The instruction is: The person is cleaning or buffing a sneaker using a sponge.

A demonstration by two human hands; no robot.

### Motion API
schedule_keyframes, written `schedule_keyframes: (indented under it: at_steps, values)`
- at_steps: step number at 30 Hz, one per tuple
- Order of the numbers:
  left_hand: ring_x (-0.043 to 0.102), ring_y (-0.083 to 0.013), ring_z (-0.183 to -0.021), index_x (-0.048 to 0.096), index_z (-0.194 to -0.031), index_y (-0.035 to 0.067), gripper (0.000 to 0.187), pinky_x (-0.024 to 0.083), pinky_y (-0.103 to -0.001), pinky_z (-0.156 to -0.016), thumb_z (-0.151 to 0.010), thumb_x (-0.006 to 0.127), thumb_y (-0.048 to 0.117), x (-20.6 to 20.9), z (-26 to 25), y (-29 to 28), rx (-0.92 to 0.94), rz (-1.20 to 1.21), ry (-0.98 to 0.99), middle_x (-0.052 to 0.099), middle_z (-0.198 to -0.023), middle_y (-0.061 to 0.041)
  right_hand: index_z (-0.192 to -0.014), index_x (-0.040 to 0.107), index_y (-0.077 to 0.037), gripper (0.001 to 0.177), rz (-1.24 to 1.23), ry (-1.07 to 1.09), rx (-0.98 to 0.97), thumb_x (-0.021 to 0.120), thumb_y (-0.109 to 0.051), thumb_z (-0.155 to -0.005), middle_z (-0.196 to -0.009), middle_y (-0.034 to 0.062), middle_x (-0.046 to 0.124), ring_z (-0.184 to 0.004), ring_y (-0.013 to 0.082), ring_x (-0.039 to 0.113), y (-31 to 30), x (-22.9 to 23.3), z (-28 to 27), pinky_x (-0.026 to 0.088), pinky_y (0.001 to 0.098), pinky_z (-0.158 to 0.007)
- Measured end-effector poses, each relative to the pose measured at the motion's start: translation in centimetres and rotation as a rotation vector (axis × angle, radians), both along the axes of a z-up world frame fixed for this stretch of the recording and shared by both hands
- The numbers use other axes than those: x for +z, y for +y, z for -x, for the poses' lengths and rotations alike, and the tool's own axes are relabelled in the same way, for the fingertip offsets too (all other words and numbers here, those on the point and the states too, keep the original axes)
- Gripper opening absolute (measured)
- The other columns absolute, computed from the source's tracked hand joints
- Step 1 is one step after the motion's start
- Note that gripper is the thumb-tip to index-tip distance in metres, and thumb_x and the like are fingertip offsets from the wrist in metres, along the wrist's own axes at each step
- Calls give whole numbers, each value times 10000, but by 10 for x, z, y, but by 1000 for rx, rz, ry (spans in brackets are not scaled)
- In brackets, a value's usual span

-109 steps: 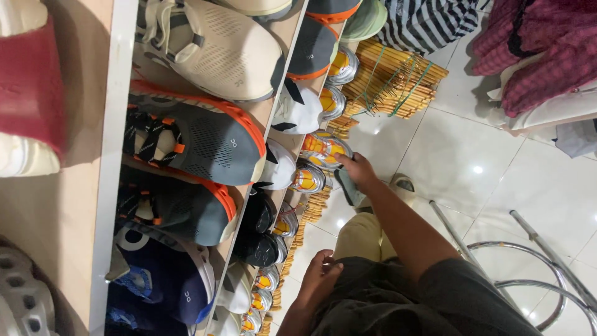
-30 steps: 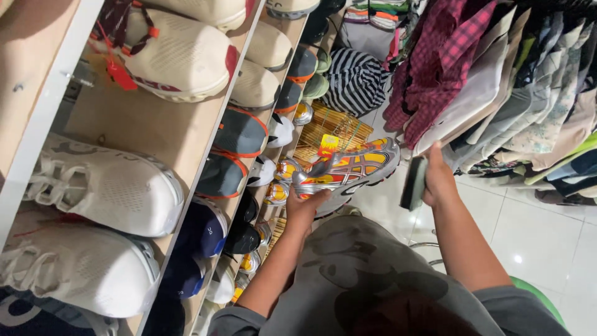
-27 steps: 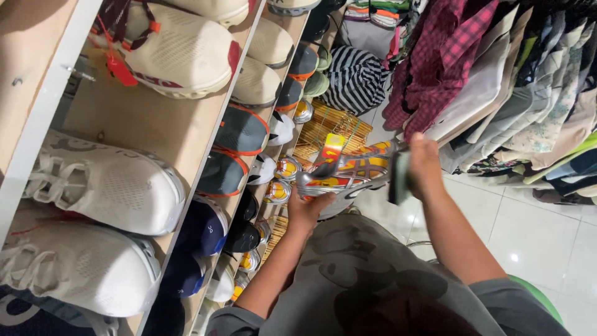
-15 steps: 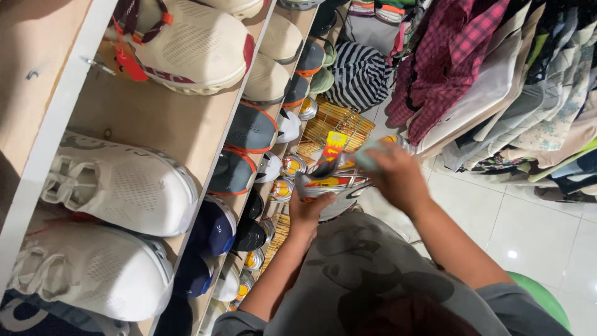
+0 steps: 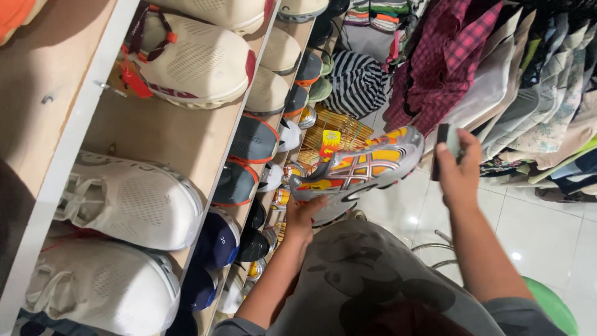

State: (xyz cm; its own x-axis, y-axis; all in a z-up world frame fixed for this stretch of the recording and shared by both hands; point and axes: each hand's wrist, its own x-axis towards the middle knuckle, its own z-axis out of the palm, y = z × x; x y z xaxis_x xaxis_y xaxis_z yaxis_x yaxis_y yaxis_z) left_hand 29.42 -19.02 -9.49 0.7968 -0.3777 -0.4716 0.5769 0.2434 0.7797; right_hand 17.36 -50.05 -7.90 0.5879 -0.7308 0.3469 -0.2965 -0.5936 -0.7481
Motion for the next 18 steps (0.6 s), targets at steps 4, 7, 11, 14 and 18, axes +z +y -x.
schedule_keyframes:
  at_steps: [4, 7, 11, 14, 18]
  values:
    - [669, -227, -1063, 575, -1334, -9, 645, 534, -389, -942, -760, 844, 106, -7, 6, 3, -148, 35, -28, 704, -1190, -102, -1443, 453, -132, 561, -1246, -247, 127, 653, -256, -933, -1240, 88, 599, -1026, 219, 615, -6, 19, -8, 526, 394, -839]
    - [640, -178, -1087, 575, -1325, 19, 586, 501, -360, -993, -808, 816, 157, -29, 9, 10, -152, 99, 26, 677, -1186, -60, -1421, 417, -128, 623, -1310, -361, 253, 666, -166, -851, -1269, 72, 605, -1107, 212, 661, 4, 32, -12, 575, 383, -933]
    - [643, -169, -1041, 591, -1276, 82, 527, 514, -335, -945, -799, 757, 233, -9, 11, 0, -7, 47, 101, 682, -1134, -27, -1550, 478, -106, 574, -915, -142, 115, 684, -171, -1018, -1318, 92, 581, -1116, 185, 575, -7, -19, 0, 504, 371, -961]
    - [598, -203, -1021, 590, -1287, 8, 487, 493, -361, -911, -878, 780, 191, -20, 14, -13, 68, 21, -50, 647, -1121, -72, -1479, 529, -137, 620, 347, 138, 83, 752, -152, -901, -1300, 217, 513, -1122, 335, 552, 41, 32, -11, 514, 431, -943]
    - [601, -171, -1073, 604, -1297, 16, 463, 472, -323, -963, -909, 755, 217, -16, 11, -19, 72, -25, -126, 663, -1169, -57, -1365, 629, -200, 508, -610, -161, 833, 765, -291, -884, -1181, 78, 605, -1016, 234, 589, 101, 24, -18, 508, 377, -878]
